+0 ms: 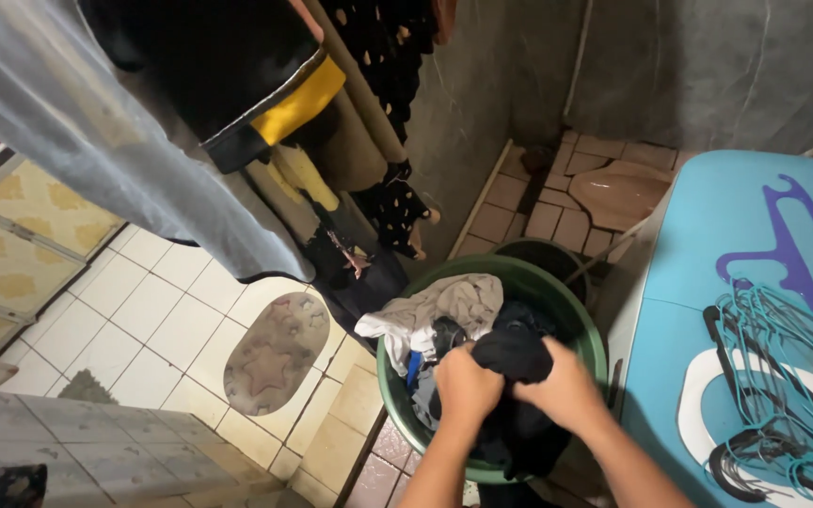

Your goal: Hanging clothes from a bucket onto plastic hangers.

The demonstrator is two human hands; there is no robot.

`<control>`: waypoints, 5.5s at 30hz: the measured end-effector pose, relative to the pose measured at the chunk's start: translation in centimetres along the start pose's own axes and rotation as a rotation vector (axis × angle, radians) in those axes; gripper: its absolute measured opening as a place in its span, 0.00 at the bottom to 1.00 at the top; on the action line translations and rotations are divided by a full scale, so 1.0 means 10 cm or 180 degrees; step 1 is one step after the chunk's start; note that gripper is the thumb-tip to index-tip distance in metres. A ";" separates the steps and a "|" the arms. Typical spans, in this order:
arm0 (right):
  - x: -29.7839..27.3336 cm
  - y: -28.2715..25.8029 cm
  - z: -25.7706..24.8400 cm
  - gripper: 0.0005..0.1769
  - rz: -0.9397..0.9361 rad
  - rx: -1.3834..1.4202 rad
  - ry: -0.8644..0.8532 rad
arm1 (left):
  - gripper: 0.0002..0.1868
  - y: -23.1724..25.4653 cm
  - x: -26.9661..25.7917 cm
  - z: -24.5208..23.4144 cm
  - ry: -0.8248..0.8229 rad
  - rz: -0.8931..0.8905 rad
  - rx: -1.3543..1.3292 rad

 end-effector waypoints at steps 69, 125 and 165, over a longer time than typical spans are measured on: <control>-0.16 -0.12 -0.34 0.17 -0.1830 -0.0010 0.1825 | 0.11 0.25 -0.34 -0.03 -0.0715 0.0561 -0.2278; 0.43 0.12 -0.38 0.30 0.0356 0.2373 -0.2249 | 0.32 -0.13 0.25 -0.15 -0.2638 -0.1806 -0.4832; 1.03 0.61 -0.42 0.35 0.0872 0.6197 -0.1711 | 0.09 0.29 0.25 0.16 -0.0482 -0.0642 -0.2730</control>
Point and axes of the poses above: each hand's wrist, its own x-axis towards the middle knuckle, its own z-axis out of the palm, y = z × x, the point moved 2 cm from there along x, towards the middle knuckle, and after that the axes turned 11 degrees about y, right-handed, at the moved point
